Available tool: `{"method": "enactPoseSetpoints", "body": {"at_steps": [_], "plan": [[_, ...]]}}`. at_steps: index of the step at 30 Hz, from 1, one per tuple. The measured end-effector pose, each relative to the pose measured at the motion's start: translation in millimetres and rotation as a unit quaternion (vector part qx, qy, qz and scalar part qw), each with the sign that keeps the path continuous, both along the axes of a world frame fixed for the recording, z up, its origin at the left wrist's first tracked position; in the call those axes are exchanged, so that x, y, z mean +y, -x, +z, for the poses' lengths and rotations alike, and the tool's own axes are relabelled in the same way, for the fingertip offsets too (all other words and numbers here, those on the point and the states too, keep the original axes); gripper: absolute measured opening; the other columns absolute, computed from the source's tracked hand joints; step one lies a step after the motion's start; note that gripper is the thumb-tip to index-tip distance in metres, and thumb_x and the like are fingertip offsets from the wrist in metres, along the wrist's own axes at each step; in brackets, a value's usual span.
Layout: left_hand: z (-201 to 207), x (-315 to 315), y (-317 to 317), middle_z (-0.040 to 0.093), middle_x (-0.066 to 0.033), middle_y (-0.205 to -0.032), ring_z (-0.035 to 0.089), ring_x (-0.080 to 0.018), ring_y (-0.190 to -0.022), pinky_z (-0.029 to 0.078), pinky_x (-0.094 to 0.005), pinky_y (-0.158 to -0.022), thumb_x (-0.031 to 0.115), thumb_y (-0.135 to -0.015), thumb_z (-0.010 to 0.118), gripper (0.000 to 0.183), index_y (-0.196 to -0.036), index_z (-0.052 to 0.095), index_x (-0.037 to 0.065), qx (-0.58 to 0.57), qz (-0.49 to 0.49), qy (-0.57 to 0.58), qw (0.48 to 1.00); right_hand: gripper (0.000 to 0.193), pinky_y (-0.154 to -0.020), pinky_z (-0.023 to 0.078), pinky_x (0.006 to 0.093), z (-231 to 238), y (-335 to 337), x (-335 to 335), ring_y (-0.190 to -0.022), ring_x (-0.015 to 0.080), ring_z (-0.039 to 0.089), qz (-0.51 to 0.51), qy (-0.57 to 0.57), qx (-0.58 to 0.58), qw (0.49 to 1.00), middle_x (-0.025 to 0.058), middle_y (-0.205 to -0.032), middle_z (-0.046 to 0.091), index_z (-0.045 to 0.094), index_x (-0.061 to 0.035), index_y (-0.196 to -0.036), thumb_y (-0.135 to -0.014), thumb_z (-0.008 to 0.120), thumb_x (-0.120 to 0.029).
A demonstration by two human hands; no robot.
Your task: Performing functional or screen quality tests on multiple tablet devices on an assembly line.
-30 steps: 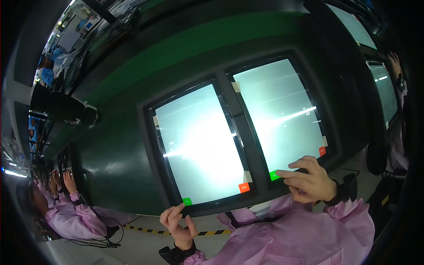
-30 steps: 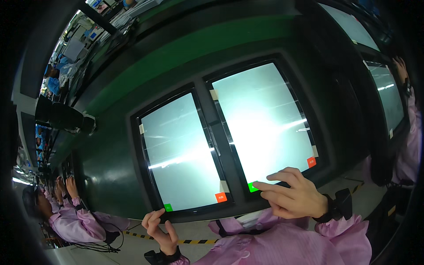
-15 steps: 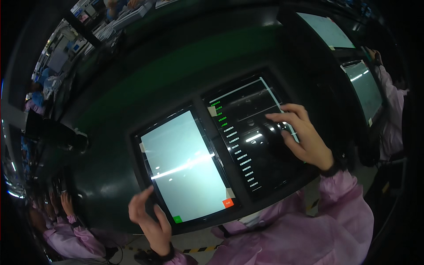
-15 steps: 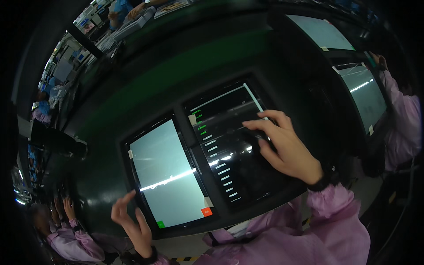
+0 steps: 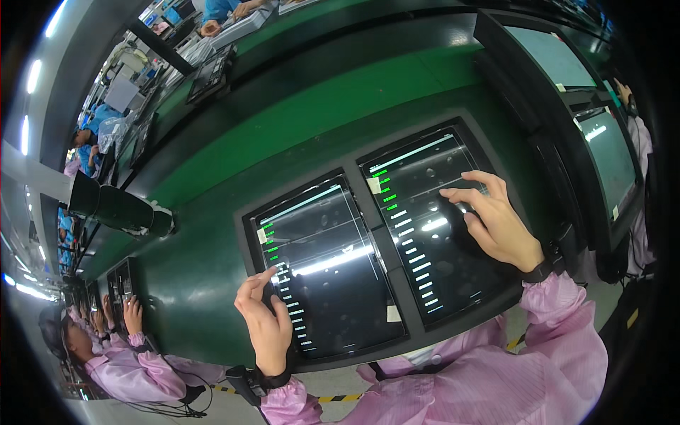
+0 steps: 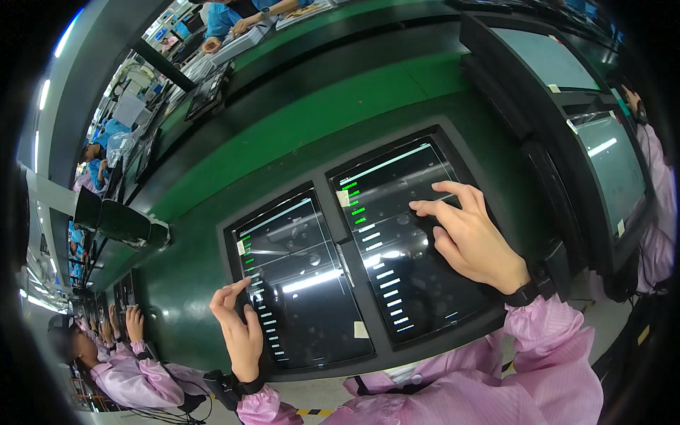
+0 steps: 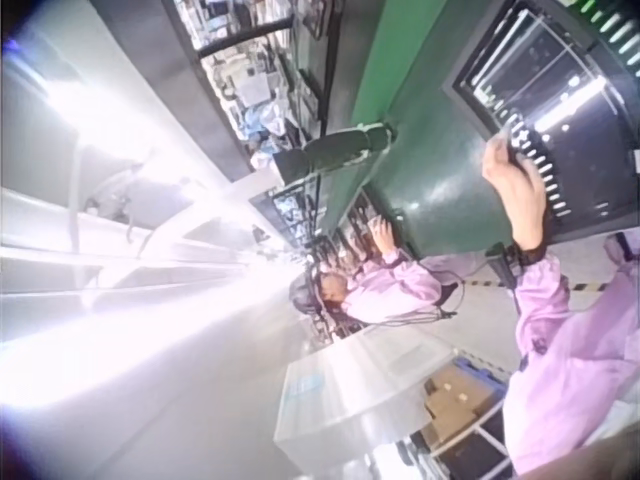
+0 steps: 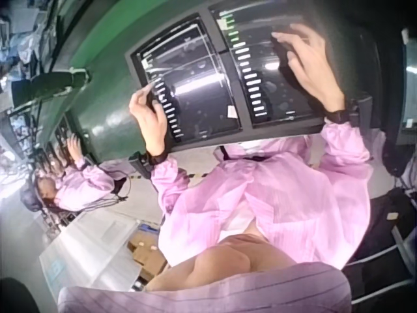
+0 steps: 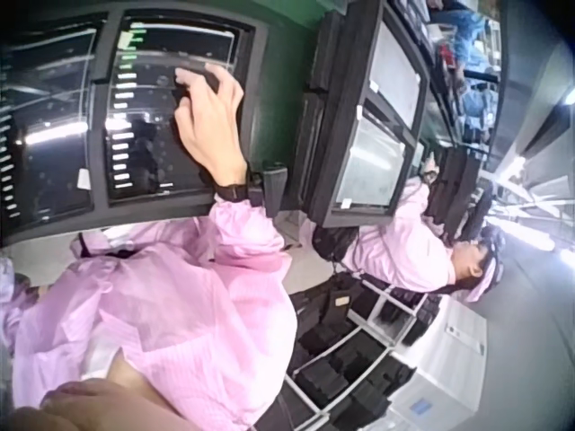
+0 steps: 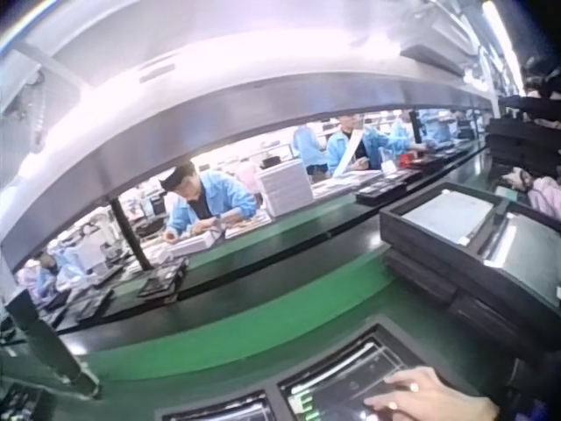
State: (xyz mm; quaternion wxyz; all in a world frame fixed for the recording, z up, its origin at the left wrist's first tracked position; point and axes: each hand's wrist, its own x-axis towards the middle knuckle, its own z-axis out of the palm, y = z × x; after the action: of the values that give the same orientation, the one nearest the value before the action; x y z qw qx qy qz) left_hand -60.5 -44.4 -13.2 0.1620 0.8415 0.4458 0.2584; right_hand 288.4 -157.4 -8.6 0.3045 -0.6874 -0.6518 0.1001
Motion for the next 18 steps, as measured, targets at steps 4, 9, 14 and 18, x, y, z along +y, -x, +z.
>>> {"method": "enactPoseSetpoints", "body": {"at_steps": [4, 9, 14, 18], "plan": [[8.0, 0.2, -4.3, 0.056, -0.0139, -0.123, 0.041, -0.029, -0.117, 0.023, -0.0401, -0.103, -0.007, -0.078, 0.045, 0.046, -0.121, 0.033, 0.0, 0.116, 0.009, -0.03, 0.993, 0.039, -0.103, 0.028, 0.0448, 2.1, 0.6, 3.6, -0.123, 0.0314, 0.039, 0.012, 0.013, -0.025, 1.0, 0.0062, -0.108, 0.063, 0.055, -0.0059, -0.117, -0.078, 0.051, 0.0], [22.1, 11.1, -1.2, 0.049, -0.0182, -0.128, 0.042, -0.0293, -0.118, 0.024, -0.0418, -0.104, -0.009, -0.074, 0.048, 0.053, -0.124, 0.032, -0.001, 0.026, 0.024, -0.056, 0.998, 0.037, -0.102, 0.032, 0.042, 30.0, -10.6, 13.8, -0.119, 0.0314, 0.041, 0.018, -0.027, 0.011, 0.999, 0.0084, -0.112, 0.059, 0.055, -0.0058, -0.115, -0.079, 0.051, 0.0], [16.1, 37.5, -17.2, 0.055, -0.0142, -0.118, 0.047, -0.0294, -0.109, 0.031, -0.0396, -0.098, -0.008, -0.076, 0.048, 0.042, -0.117, 0.042, -0.002, -0.038, 0.024, -0.009, 0.999, 0.037, -0.101, 0.032, 0.0452, 23.3, -24.4, 49.0, -0.119, 0.0335, 0.039, 0.1, 0.005, 0.02, 0.995, 0.0146, -0.12, 0.048, 0.05, -0.0062, -0.118, -0.081, 0.049, -0.007], [5.9, 47.3, -19.0, 0.057, -0.0124, -0.117, 0.047, -0.029, -0.107, 0.031, -0.0384, -0.095, -0.007, -0.076, 0.048, 0.041, -0.117, 0.041, -0.002, 0.045, 0.038, -0.065, 0.996, 0.039, -0.104, 0.028, 0.049, 12.9, -4.0, 68.4, -0.123, 0.0373, 0.035, 0.115, 0.04, 0.0, 0.993, 0.017, -0.122, 0.048, 0.049, -0.0055, -0.119, -0.08, 0.048, -0.005]]}}
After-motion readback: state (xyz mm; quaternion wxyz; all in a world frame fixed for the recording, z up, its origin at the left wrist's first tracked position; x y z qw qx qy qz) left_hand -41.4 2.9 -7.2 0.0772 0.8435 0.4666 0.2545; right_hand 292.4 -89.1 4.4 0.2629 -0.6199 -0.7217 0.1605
